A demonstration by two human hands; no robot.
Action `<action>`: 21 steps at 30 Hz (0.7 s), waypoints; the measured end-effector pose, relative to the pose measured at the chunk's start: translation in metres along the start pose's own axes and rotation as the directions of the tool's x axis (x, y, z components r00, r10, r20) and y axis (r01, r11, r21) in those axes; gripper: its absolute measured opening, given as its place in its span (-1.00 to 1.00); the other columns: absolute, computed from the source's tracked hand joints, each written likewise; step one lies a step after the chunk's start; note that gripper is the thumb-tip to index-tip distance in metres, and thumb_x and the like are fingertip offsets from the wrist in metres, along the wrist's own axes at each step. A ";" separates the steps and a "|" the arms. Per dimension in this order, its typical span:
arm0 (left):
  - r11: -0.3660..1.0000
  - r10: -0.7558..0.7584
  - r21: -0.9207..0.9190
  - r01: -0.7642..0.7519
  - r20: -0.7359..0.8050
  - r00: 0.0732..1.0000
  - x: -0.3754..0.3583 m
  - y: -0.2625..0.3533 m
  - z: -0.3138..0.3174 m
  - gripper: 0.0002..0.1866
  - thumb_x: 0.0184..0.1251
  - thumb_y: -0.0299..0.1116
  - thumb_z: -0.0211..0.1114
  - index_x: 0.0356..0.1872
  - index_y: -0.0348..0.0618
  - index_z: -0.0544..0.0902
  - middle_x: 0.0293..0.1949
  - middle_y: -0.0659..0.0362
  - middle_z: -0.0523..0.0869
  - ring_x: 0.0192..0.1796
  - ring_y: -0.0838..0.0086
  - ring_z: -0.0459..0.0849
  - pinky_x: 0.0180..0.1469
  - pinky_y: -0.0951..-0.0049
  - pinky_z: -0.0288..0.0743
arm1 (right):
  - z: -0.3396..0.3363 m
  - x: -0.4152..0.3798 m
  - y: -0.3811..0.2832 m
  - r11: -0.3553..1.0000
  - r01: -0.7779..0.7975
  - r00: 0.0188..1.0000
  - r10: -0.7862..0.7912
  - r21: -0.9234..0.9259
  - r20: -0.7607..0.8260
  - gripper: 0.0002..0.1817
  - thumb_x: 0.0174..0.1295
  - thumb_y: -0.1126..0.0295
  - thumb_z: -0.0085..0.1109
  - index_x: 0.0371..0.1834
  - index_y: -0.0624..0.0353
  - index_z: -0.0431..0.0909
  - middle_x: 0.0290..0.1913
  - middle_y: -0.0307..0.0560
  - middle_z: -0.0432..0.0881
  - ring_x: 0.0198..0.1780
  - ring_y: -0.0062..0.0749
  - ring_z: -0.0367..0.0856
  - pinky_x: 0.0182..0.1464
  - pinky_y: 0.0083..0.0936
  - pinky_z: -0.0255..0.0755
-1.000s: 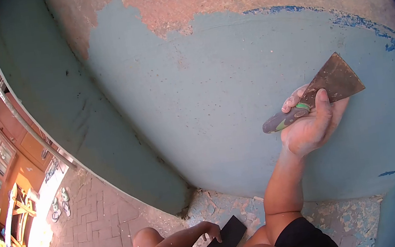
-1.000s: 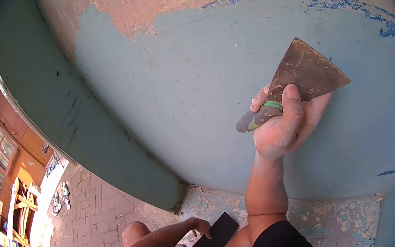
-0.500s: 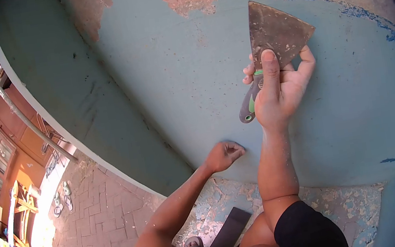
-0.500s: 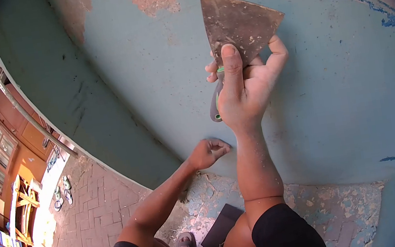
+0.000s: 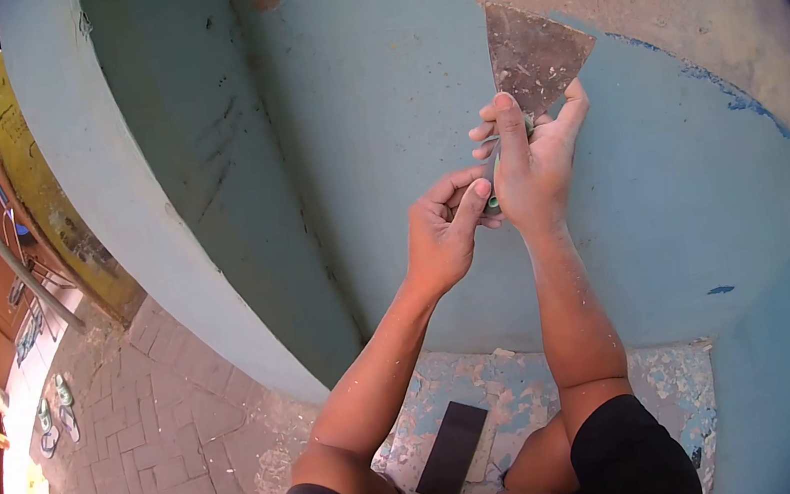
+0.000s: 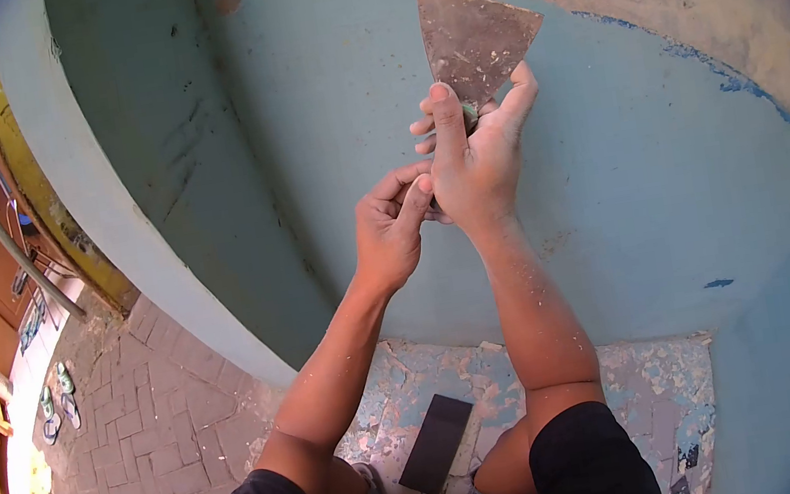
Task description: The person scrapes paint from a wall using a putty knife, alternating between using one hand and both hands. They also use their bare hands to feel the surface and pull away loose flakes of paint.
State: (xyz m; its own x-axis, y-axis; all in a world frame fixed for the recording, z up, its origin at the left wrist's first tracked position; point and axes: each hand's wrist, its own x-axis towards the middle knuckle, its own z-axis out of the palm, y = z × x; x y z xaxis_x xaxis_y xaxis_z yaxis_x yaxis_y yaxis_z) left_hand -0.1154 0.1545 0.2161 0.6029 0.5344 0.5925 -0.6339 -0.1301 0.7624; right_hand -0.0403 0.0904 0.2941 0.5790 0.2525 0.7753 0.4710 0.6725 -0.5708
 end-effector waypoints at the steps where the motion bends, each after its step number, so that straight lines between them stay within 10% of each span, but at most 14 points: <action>1: 0.999 0.003 -0.035 -0.003 0.010 1.000 -0.001 -0.001 0.001 -0.64 0.65 -0.28 0.27 0.21 -0.40 0.65 -0.14 0.11 0.84 -0.19 0.54 0.79 -0.11 0.47 0.69 | 0.002 -0.001 -0.008 0.999 0.019 1.000 -0.019 -0.034 -0.002 -0.32 0.58 0.28 0.19 0.48 0.27 -0.05 -0.16 0.03 0.64 -0.34 -0.51 0.63 -0.37 -0.55 0.55; 7: 0.985 0.038 -0.173 -0.012 0.149 0.988 -0.005 -0.003 0.014 -0.57 0.59 -0.42 0.31 0.35 -0.40 0.54 -0.12 0.09 0.84 -0.14 0.53 0.79 0.00 0.45 0.69 | -0.012 0.001 -0.030 0.869 -0.016 1.000 0.007 -0.495 -0.019 0.04 0.50 0.11 0.30 0.70 0.30 -0.28 -0.24 -0.12 0.54 -0.46 -0.65 0.45 -0.47 -0.67 0.39; 9: 0.987 0.075 -0.154 -0.053 0.147 0.986 -0.006 0.006 0.020 -0.54 0.56 -0.45 0.32 0.38 -0.41 0.51 -0.11 0.09 0.84 -0.12 0.53 0.79 0.03 0.46 0.68 | -0.012 -0.002 -0.044 0.779 -0.049 0.999 0.051 -0.625 -0.015 0.03 0.56 -0.05 0.13 0.72 0.30 -0.32 0.50 0.48 0.31 0.28 0.04 0.61 0.33 -0.08 0.44; 12: 0.988 0.118 -0.120 -0.101 0.141 0.983 -0.008 0.020 0.021 -0.51 0.52 -0.50 0.34 0.40 -0.41 0.49 -0.09 0.06 0.84 -0.08 0.52 0.78 0.09 0.47 0.65 | -0.008 -0.007 -0.053 0.688 -0.003 1.000 -0.018 -0.725 -0.021 0.03 0.55 0.01 0.16 0.74 0.27 -0.34 0.59 0.47 0.17 0.40 0.10 0.50 0.42 -0.06 0.36; 16: 0.988 0.066 -0.150 -0.042 0.156 0.985 -0.009 0.020 0.016 -0.42 0.49 -0.51 0.36 0.46 -0.42 0.42 -0.01 -0.02 0.83 0.01 0.47 0.78 0.17 0.41 0.64 | 0.008 -0.007 -0.054 0.642 0.078 0.987 -0.159 -0.763 -0.033 -0.01 0.52 0.08 0.22 0.75 0.22 -0.24 0.63 0.37 0.12 0.29 0.00 0.60 0.28 -0.18 0.53; 21: 0.968 0.234 -0.096 -0.232 0.012 0.972 -0.015 0.024 0.009 -0.26 0.45 -0.48 0.40 0.57 -0.41 0.26 0.19 -0.12 0.74 0.23 0.30 0.73 0.30 0.27 0.60 | 0.028 0.015 -0.058 0.714 -0.133 0.990 0.072 -0.687 -0.118 0.00 0.37 0.14 0.44 0.72 0.16 0.01 0.59 0.19 0.28 0.06 -0.29 0.71 -0.22 -0.57 0.66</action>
State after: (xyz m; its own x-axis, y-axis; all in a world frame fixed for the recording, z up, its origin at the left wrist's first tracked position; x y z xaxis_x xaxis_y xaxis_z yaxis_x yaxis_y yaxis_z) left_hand -0.1353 0.1362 0.2276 0.4434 0.4789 0.7577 -0.8002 -0.1695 0.5754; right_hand -0.0774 0.0741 0.3468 0.6855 0.2164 0.6951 0.7165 -0.0311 -0.6969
